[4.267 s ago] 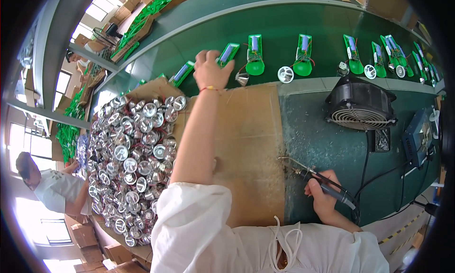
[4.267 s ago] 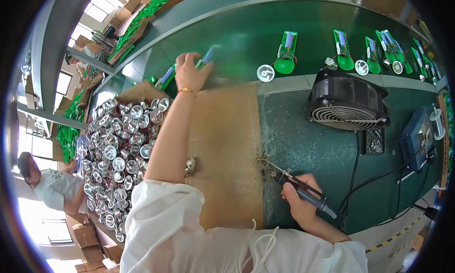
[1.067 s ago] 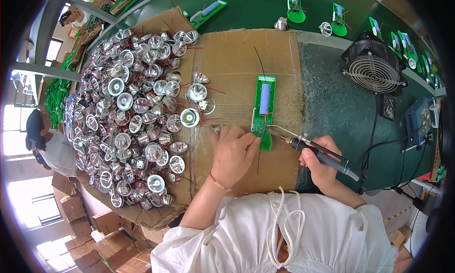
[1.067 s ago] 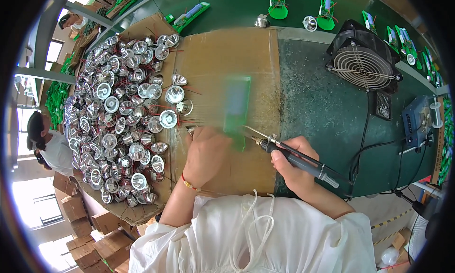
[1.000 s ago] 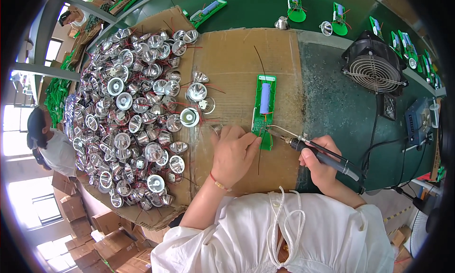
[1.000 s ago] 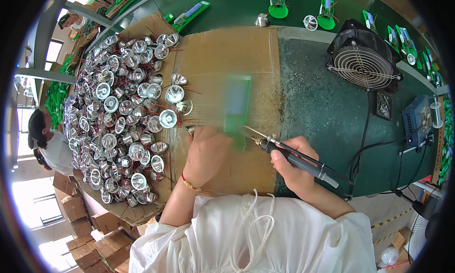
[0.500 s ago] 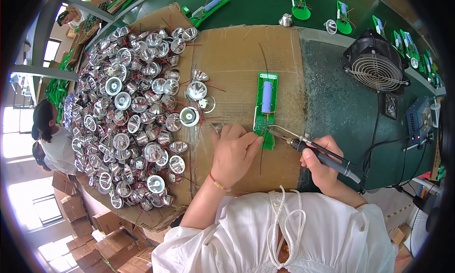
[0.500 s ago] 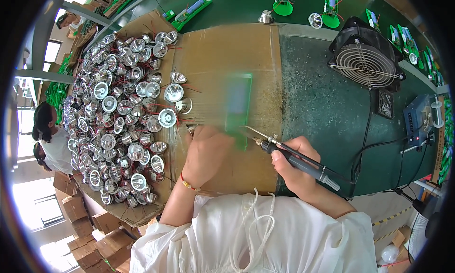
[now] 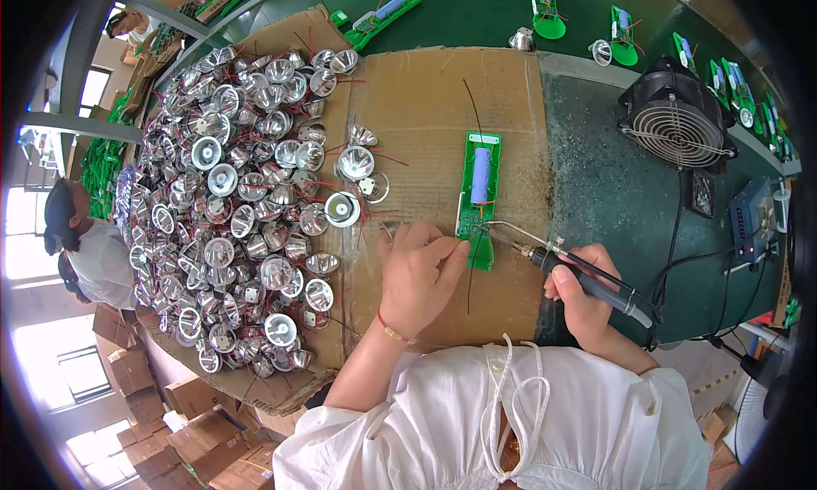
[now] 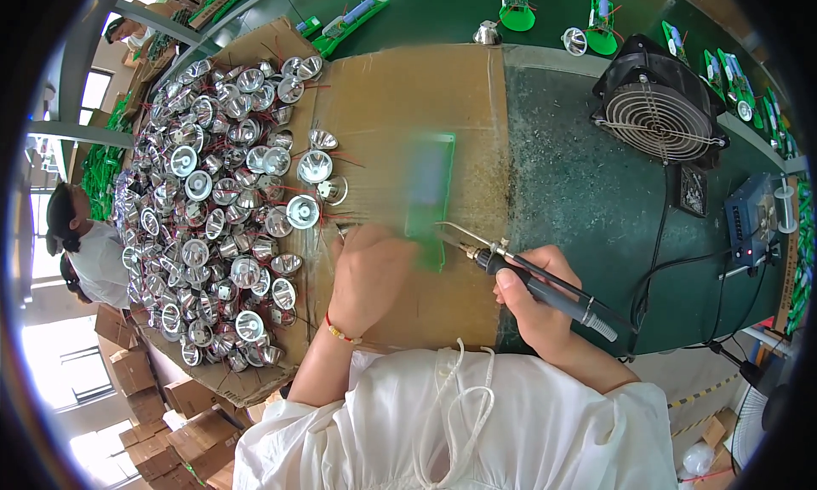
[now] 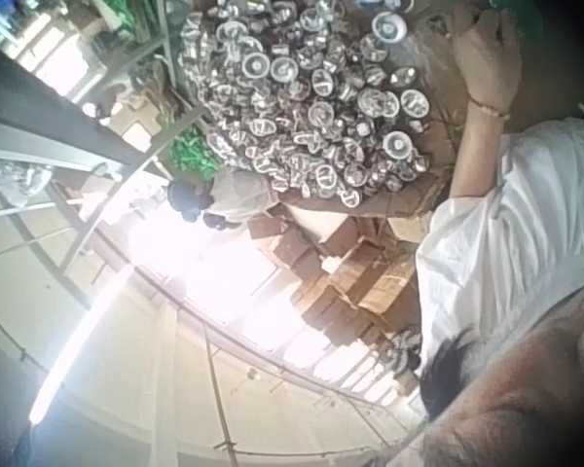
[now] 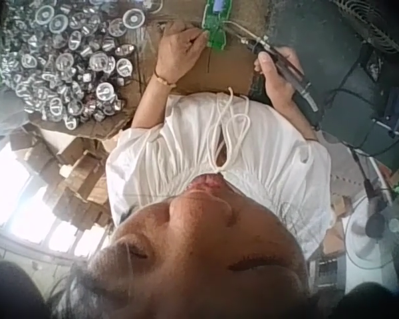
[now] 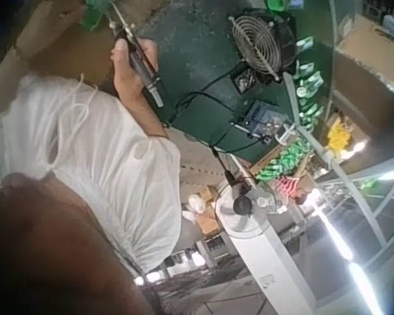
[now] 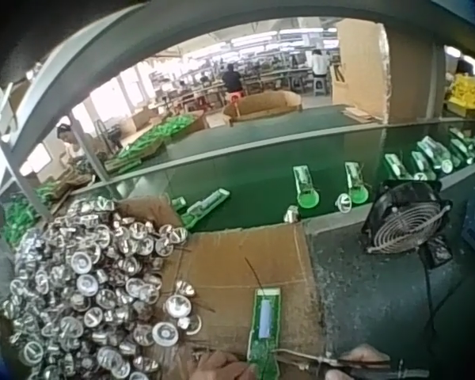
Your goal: The person solders wires onto circuit boards within plastic housings using a soldering iron and solder wire, assembling components for portable lighting.
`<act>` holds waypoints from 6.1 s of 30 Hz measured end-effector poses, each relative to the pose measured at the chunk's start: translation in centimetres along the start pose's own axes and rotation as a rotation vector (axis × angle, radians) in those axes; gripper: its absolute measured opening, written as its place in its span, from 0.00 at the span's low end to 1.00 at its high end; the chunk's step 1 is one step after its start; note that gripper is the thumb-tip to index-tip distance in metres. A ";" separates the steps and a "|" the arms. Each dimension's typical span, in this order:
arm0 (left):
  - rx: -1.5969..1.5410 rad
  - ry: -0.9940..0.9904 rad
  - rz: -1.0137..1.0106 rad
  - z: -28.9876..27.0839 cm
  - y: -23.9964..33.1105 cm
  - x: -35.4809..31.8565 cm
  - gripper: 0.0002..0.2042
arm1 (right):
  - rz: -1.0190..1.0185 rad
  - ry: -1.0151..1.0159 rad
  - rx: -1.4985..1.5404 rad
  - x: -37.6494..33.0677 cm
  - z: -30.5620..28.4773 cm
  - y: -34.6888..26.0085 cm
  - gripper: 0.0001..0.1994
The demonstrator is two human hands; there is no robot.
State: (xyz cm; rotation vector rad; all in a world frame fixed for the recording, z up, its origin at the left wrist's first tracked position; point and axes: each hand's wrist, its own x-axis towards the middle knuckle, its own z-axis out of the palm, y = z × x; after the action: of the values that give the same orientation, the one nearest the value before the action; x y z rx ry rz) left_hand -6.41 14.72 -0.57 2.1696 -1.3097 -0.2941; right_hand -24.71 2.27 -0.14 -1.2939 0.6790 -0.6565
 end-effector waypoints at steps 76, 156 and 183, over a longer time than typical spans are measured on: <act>0.510 -0.207 -0.108 -4.7 -7.3 30.5 0.34 | 0.074 0.191 0.044 2.3 -4.2 1.5 0.07; -0.243 0.027 0.074 1.7 7.7 -4.9 0.25 | 0.361 -0.071 0.563 -0.9 -0.1 -2.2 0.17; -0.114 -0.169 0.196 0.1 0.0 9.3 0.14 | -0.126 0.128 0.109 1.2 -3.3 1.8 0.16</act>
State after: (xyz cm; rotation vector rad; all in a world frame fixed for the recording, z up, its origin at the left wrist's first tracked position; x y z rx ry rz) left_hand -1.87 6.62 0.35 1.9385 -1.5479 -0.4699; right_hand -26.33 -0.45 -2.49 -1.2075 0.6596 -0.8741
